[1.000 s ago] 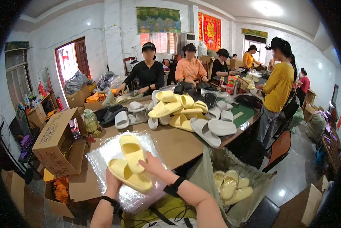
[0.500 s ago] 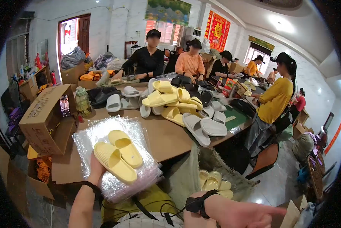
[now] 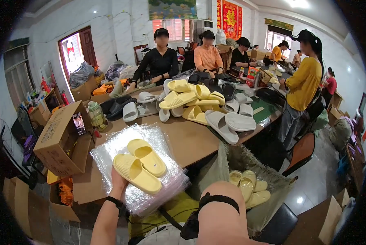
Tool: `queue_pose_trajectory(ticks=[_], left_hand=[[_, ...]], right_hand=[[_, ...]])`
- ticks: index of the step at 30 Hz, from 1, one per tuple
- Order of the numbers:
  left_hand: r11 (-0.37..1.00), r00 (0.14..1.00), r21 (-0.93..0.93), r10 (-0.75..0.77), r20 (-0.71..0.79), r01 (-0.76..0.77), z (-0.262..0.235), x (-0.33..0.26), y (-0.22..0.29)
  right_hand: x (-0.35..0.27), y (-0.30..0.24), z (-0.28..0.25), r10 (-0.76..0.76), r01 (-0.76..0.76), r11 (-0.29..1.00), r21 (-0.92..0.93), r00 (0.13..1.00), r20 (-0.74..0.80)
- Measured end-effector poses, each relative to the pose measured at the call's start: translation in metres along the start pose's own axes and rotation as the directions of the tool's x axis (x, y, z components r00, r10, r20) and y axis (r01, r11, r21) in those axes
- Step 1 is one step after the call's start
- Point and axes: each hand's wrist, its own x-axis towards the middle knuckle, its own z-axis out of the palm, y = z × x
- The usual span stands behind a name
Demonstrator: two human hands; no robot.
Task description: The recorder is packing yellow and white slippers into plastic bags.
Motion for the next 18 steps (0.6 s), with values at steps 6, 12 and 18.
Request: queue_pose_trajectory(ticks=[6, 12, 18], left_hand=[[0.999, 0.999, -0.033, -0.007, -0.052, 0.005, 0.007, 0.002, -0.001], [0.996, 0.999, -0.085, -0.034, -0.031, 0.032, 0.006, 0.005, -0.014], [0.975, 0.994, -0.194, -0.110, -0.012, 0.105, 0.009, 0.004, -0.011]], right_hand=[[0.002, 0.002, -0.001, -0.002, 0.003, 1.000, 0.018, 0.999, -0.036], [0.005, 0.004, -0.005, 0.030, -0.032, 0.994, 0.108, 0.999, 0.016], [-0.004, 0.003, -0.017, -0.392, 0.384, 0.919, 0.087, 0.913, 0.112]])
